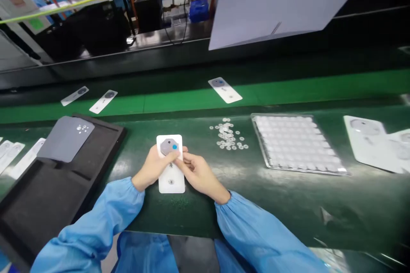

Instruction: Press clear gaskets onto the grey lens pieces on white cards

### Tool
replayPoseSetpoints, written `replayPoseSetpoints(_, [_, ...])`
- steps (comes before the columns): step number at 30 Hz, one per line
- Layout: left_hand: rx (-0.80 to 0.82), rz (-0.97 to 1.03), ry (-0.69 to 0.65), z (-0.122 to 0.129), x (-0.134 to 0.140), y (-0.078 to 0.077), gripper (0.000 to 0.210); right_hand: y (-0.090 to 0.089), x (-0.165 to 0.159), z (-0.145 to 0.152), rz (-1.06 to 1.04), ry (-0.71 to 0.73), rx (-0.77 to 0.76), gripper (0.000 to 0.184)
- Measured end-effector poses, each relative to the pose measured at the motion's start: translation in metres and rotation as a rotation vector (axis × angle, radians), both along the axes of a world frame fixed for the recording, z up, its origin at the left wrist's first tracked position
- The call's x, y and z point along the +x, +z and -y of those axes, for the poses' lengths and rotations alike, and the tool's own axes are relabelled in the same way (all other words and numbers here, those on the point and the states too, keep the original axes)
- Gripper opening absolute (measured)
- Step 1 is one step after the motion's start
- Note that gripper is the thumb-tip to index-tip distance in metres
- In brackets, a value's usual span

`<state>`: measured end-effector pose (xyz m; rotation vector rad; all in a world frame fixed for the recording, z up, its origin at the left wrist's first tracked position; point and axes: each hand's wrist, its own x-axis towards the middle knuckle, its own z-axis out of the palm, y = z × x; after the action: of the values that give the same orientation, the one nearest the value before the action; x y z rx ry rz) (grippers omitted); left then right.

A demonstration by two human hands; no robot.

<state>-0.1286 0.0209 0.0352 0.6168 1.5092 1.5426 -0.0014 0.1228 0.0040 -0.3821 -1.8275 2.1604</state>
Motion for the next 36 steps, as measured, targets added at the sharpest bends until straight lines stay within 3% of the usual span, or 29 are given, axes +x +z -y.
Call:
replayPoseSetpoints(4, [0.044,0.214,0.126,-0.004,0.005,-0.013,0.037,-0.005,0.002,0.005,0.036,0.001,0.096,0.039])
replayPoseSetpoints(7, [0.011,0.202,0.168,-0.004,0.007,-0.015,0.035,-0.005,0.002,0.005,0.078,-0.007,0.179,0.039])
replayPoseSetpoints(12, [-0.014,0.141,0.131,-0.002,0.003,-0.017,0.030,0.003,0.006,0.002,0.129,-0.069,0.410,0.046])
replayPoseSetpoints(15, [-0.048,0.158,0.137,-0.002,0.003,-0.017,0.025,0.008,0.010,-0.002,0.160,-0.323,0.518,0.048])
replayPoseSetpoints(18, [-0.049,0.231,0.080,-0.003,0.005,-0.017,0.026,0.014,0.012,-0.003,0.143,-0.553,0.628,0.034])
replayPoseSetpoints(21, [-0.010,0.098,0.092,-0.003,0.007,-0.018,0.020,0.021,0.011,0.003,0.068,-0.483,0.845,0.023])
replayPoseSetpoints(24, [-0.019,-0.067,0.106,-0.001,0.007,-0.022,0.017,0.024,0.007,0.008,0.042,-0.392,1.082,0.022])
replayPoseSetpoints(28, [-0.023,-0.126,0.076,0.001,0.007,-0.027,0.013,0.023,0.006,0.007,0.044,-0.392,1.307,0.022])
replayPoseSetpoints(31, [0.011,-0.089,0.061,0.002,0.007,-0.028,0.012,0.023,0.006,0.005,0.037,-0.392,1.409,0.020])
replayPoseSetpoints(36, [0.053,-0.011,0.031,0.004,0.007,-0.026,0.008,0.023,0.004,0.005,0.094,-0.385,1.444,0.023])
